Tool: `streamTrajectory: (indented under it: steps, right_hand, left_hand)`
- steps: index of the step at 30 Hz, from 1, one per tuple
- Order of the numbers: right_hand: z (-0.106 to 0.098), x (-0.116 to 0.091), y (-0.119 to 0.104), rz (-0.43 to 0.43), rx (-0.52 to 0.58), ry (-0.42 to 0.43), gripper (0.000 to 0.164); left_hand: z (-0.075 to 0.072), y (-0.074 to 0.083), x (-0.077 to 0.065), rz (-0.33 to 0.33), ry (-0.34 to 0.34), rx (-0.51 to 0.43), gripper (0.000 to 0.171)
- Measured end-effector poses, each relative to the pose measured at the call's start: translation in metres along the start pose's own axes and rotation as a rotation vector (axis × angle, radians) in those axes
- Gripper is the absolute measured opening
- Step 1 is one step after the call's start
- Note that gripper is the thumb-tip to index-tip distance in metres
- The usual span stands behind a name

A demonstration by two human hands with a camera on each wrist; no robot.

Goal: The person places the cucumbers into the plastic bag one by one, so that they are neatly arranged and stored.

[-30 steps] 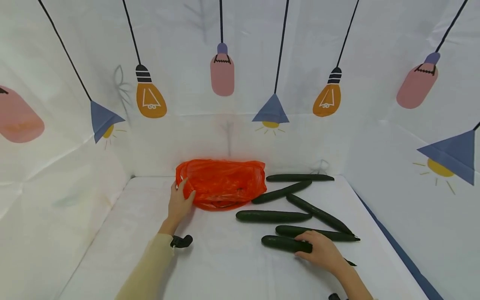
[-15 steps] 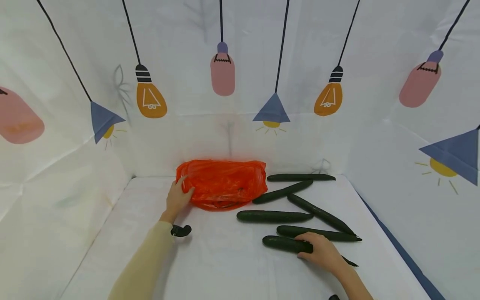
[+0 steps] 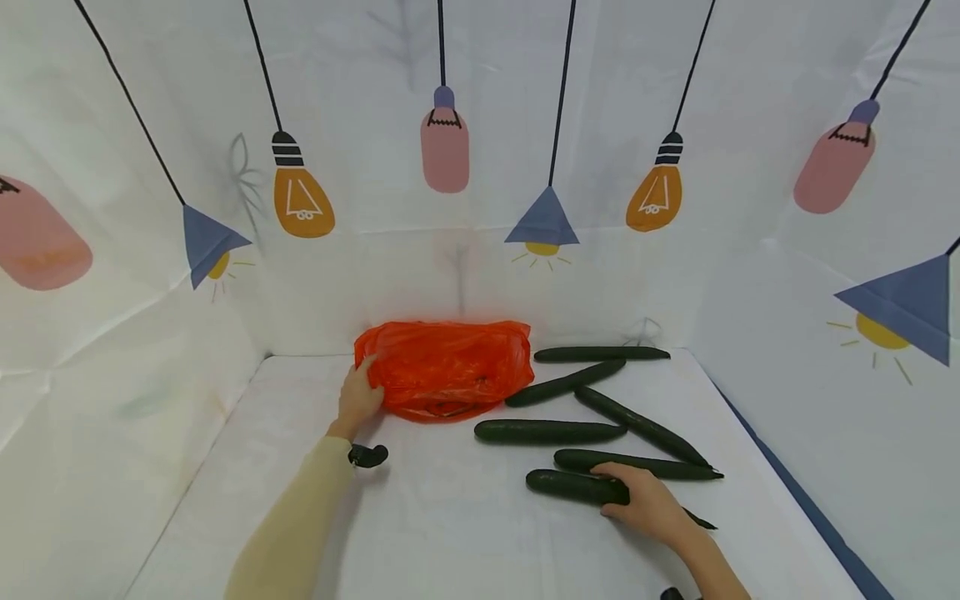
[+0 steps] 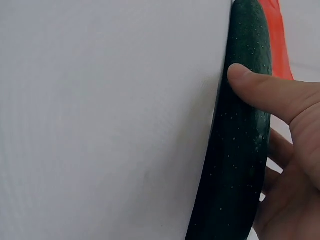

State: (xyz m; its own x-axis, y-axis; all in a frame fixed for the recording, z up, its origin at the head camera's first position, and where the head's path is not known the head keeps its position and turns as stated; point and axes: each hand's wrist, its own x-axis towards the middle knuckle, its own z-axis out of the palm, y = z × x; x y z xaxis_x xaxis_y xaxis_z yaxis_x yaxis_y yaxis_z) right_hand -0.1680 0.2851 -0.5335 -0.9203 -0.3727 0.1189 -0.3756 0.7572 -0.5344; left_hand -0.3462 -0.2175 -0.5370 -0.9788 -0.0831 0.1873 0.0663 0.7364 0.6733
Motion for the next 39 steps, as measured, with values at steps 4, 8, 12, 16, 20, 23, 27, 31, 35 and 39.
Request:
streamTrajectory:
  steps: [4,8,12,16,20,23,27,31,35,39]
  right_hand:
    - [0.002,0.000,0.006,-0.017,0.068,0.010,0.048]
    - [0.003,0.000,0.008,-0.069,0.102,0.015,0.048]
    - [0.004,0.000,0.006,-0.114,0.085,0.012,0.047]
    - [0.004,0.002,0.002,-0.098,0.067,0.009,0.048]
    - [0.006,0.005,0.003,-0.099,0.075,0.000,0.049]
    - [0.011,0.007,0.003,-0.125,0.086,0.000,0.047]
    - [0.016,0.015,-0.007,-0.162,0.105,-0.009,0.047]
    - [0.017,0.031,-0.022,-0.175,0.125,-0.019,0.049]
    - [0.017,0.048,-0.040,-0.193,0.090,-0.011,0.048]
    - [0.015,0.066,-0.058,-0.233,0.071,-0.019,0.046]
  left_hand:
    - [-0.002,0.002,0.001,-0.006,-0.025,0.000,0.054]
    - [-0.002,0.002,0.001,-0.047,-0.054,0.015,0.048]
    - [-0.001,0.000,0.000,-0.084,-0.072,0.033,0.049]
    - [0.001,0.000,-0.001,-0.082,-0.041,0.024,0.059]
    - [0.004,0.000,-0.001,-0.069,-0.011,-0.016,0.059]
    - [0.006,-0.001,0.001,-0.058,-0.028,-0.051,0.063]
    - [0.006,-0.004,0.001,-0.055,-0.049,-0.085,0.071]
    - [0.007,-0.007,0.001,-0.024,-0.031,-0.093,0.077]
    - [0.010,-0.010,-0.001,0.001,-0.020,-0.077,0.081]
    - [0.013,-0.012,-0.005,0.012,-0.019,-0.068,0.081]
